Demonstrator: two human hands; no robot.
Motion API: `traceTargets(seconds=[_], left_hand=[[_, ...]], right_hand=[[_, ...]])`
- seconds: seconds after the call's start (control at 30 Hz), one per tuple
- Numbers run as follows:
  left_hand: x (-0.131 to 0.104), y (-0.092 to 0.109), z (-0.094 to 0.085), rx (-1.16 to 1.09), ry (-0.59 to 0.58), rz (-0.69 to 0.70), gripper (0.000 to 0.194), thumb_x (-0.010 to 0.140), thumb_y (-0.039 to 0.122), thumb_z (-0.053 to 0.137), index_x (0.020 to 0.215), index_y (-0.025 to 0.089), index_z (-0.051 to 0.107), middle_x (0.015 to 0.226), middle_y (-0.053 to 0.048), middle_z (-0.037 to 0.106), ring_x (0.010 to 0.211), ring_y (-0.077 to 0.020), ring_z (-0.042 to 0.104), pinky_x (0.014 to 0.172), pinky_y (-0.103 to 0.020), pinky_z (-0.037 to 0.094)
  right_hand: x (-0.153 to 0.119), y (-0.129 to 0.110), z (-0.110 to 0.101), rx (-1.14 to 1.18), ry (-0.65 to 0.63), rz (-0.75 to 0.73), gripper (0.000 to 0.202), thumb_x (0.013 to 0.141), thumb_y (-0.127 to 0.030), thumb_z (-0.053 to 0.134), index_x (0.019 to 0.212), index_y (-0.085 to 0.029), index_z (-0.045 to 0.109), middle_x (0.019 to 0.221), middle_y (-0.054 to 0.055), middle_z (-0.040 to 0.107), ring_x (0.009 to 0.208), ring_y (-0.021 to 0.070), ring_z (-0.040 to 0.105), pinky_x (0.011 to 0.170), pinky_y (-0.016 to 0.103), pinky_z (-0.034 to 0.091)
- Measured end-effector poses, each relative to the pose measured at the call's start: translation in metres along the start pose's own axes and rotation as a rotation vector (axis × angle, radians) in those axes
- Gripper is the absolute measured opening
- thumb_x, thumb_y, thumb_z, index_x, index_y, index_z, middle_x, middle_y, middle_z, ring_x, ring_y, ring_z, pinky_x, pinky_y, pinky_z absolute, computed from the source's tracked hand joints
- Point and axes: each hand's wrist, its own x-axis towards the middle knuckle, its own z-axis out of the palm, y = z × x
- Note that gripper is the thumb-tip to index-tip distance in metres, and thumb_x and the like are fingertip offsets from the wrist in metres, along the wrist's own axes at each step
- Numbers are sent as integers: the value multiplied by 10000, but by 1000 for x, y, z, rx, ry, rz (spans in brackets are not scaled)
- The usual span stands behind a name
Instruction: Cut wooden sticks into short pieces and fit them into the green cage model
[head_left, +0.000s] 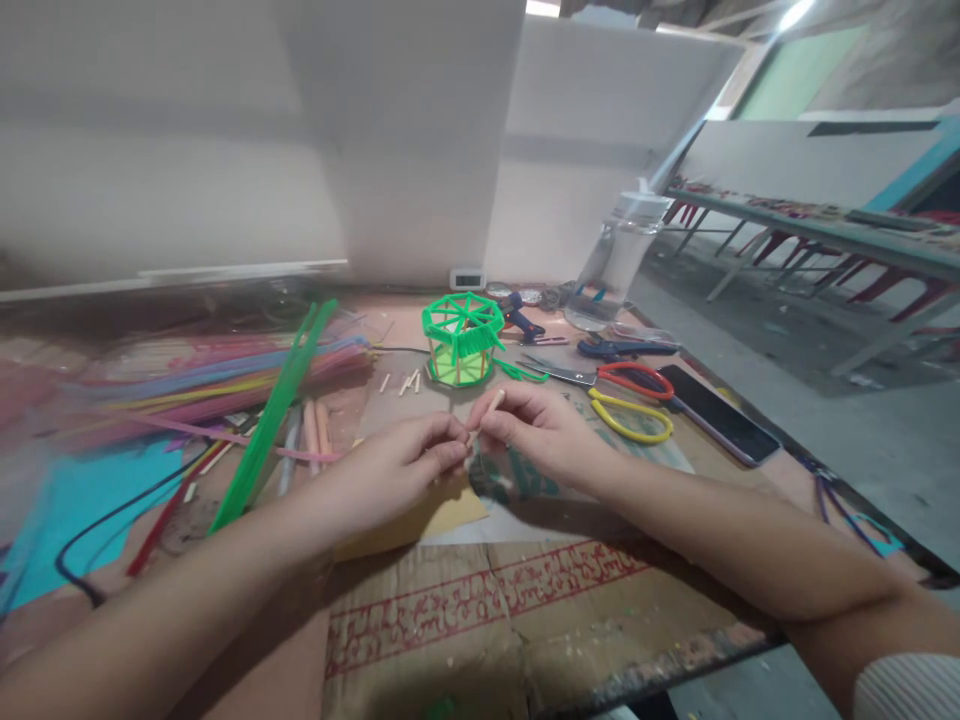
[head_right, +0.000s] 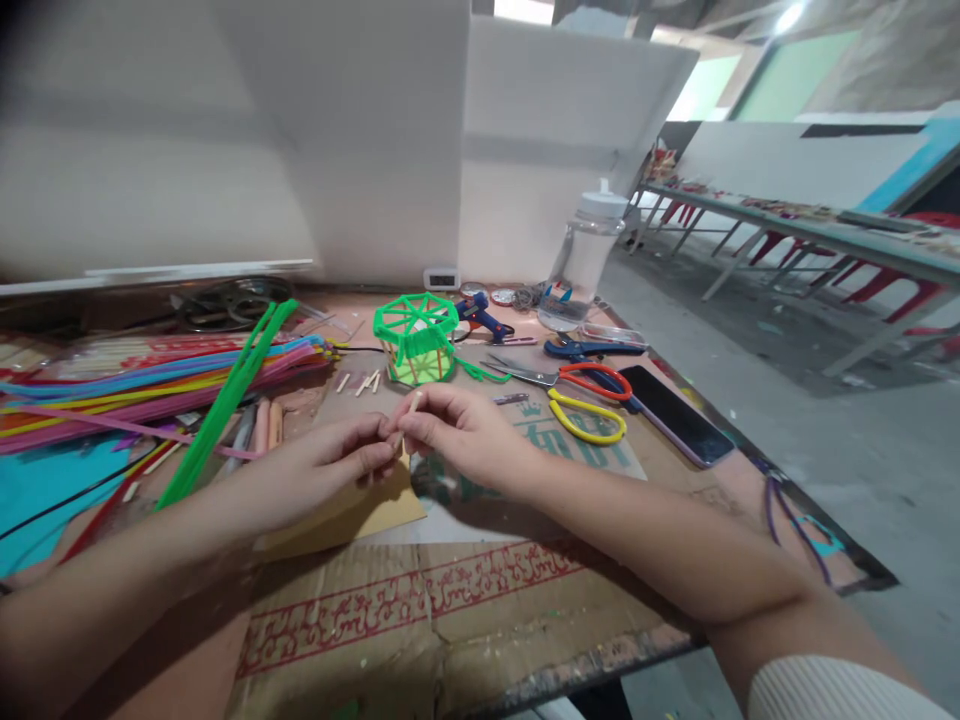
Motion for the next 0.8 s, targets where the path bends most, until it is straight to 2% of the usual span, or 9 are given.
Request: traceTargets(seconds=[0.1, 0.13, 0.2, 0.23, 0.33, 0.43, 0.6, 0.73, 0.8], left_hand=[[-8, -9, -26, 422, 0, -22, 257, 837, 442, 584, 954, 229, 668, 945, -52, 686, 865, -235, 615, 744, -334, 450], [-9, -14, -31, 521, 0, -21, 340, 766, 480, 673, 1005, 238, 683, 1001, -62, 690, 914, -260, 619, 763, -341, 454], [-10, -25, -33, 650, -39, 45, 509, 709, 511, 747, 1141, 252, 671, 1175, -88, 650, 1058, -306, 592, 856, -375, 452], [-8, -30, -28, 689, -54, 48, 506, 712, 501, 752, 1135, 235, 675, 1158, -101, 640, 1033, -311, 596, 844, -386, 457], [-1, -35, -6, 724, -38, 59, 489, 806, 503, 685, 1203, 221, 637, 1194, -124, 591, 1071, -323, 580, 849, -413, 465], [5, -33, 11, 686, 6, 95, 435, 830, 476, 680, 1183, 228, 627, 1242, -122, 561, 1149, -323, 543, 888, -413, 459], [9, -40, 14, 488, -17, 24, 442, 781, 455, 739, 1123, 211, 603, 1074, -95, 652, 1017, -297, 609, 824, -393, 470], [9, -44, 15, 464, -15, 7, 463, 758, 452, 751, 1110, 203, 585, 1065, -107, 674, 1004, -310, 626, 812, -396, 469], [10, -43, 16, 447, -11, 14, 404, 779, 444, 726, 1063, 195, 584, 1041, -103, 674, 982, -298, 628, 812, -392, 468]], right_hand=[[3, 2, -6, -140, 14, -48, 273, 979, -429, 539, 861, -186, 578, 694, -18, 575, 626, 111, 540, 617, 247, 450], [5, 4, -9, -175, 24, -53, 263, 989, -408, 521, 855, -187, 564, 689, -20, 567, 620, 111, 534, 613, 245, 442], [9, 10, -15, -222, 38, -39, 243, 997, -371, 498, 845, -188, 549, 686, -20, 564, 612, 113, 535, 610, 244, 439], [11, 14, -17, -249, 37, -25, 231, 998, -353, 488, 850, -188, 552, 689, -17, 572, 617, 117, 543, 615, 246, 444], [14, 23, -19, -406, 6, -6, 195, 998, -293, 464, 893, -184, 588, 730, 2, 628, 664, 132, 588, 650, 255, 459], [11, 29, -14, -585, -95, -30, 196, 995, -252, 460, 893, -180, 611, 760, 17, 669, 700, 144, 615, 674, 259, 453], [12, 35, -5, -772, -297, -149, 156, 959, -190, 518, 863, -173, 639, 845, 67, 706, 778, 179, 630, 719, 284, 453], [15, 40, -6, -879, -224, -164, 151, 946, -173, 513, 864, -177, 639, 856, 73, 705, 812, 187, 629, 747, 297, 461], [15, 41, -5, -825, -270, -183, 161, 949, -169, 499, 871, -183, 639, 851, 60, 707, 805, 173, 633, 747, 283, 468]])
